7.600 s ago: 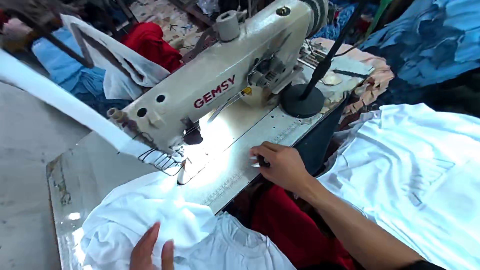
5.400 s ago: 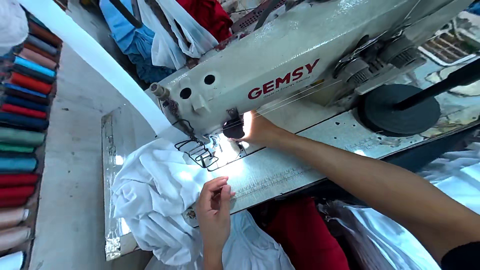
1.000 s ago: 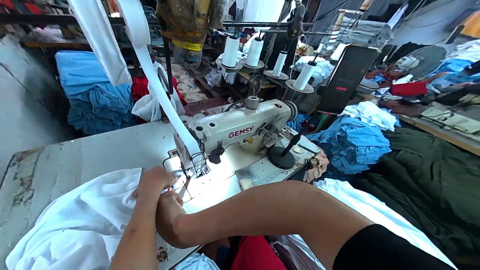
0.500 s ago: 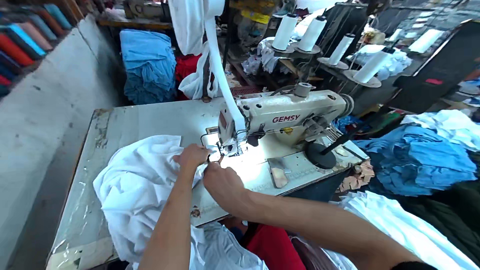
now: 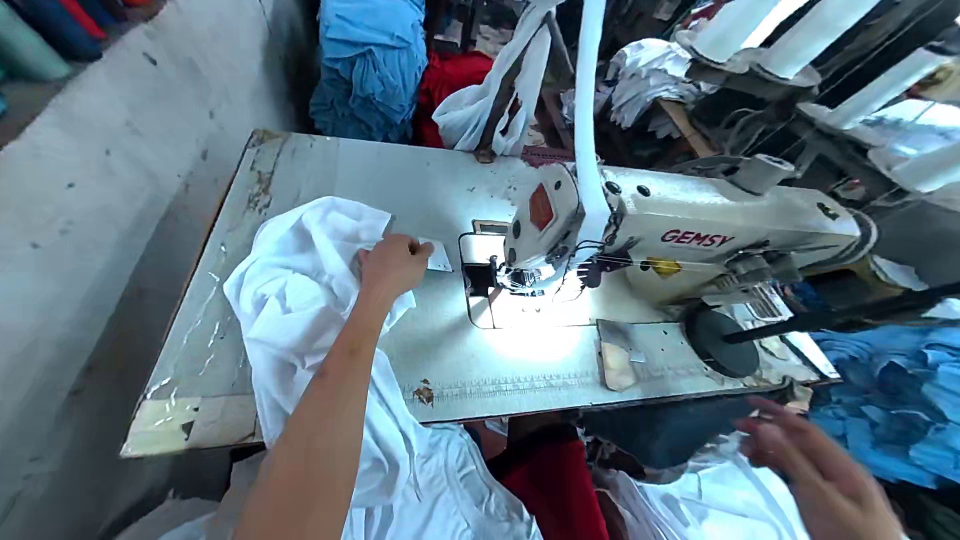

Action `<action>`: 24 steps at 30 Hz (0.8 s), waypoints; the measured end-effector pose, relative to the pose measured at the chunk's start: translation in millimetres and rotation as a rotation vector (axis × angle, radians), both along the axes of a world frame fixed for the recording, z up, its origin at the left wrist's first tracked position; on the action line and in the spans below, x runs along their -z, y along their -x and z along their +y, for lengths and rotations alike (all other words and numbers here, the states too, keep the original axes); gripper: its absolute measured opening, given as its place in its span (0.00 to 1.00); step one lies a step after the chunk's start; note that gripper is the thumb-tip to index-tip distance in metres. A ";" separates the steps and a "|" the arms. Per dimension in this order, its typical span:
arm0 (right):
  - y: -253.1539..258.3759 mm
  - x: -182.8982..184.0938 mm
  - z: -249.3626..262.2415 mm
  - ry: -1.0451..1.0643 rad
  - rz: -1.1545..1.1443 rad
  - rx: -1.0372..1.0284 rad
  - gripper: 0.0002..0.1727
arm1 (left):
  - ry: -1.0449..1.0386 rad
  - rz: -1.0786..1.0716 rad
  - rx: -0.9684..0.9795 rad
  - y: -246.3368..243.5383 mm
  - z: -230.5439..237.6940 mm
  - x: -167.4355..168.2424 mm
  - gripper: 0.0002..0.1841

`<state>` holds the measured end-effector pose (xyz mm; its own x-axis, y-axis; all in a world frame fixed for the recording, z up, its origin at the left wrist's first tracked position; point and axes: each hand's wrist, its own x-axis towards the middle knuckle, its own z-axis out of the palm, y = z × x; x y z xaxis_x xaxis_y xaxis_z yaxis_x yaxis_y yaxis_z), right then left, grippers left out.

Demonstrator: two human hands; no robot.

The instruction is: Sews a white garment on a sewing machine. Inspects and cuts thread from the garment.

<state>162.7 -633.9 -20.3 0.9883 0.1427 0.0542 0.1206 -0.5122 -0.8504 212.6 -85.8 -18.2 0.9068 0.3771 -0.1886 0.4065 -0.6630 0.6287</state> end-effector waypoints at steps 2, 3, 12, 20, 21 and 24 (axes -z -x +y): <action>-31.5 -7.6 -46.1 -0.052 -0.007 0.161 0.27 | -0.042 -0.059 -0.059 1.6 -8.6 4.4 0.28; -50.4 -12.3 -66.8 -0.099 -0.014 0.229 0.24 | -0.056 -0.086 -0.087 1.7 -11.5 7.4 0.28; -93.3 -27.8 -49.7 0.155 0.016 0.317 0.20 | -0.151 -0.186 -0.136 0.0 -16.0 18.2 0.20; 7.0 11.0 185.9 0.446 -0.289 -0.316 0.24 | -0.215 -0.308 -0.172 2.8 -18.8 26.1 0.19; 4.2 12.5 206.7 0.508 -0.269 -0.348 0.21 | -0.223 -0.318 -0.147 5.6 -17.8 27.2 0.21; -18.3 22.0 237.4 0.672 -0.413 -0.382 0.19 | -0.222 -0.273 0.006 11.7 -11.4 17.3 0.38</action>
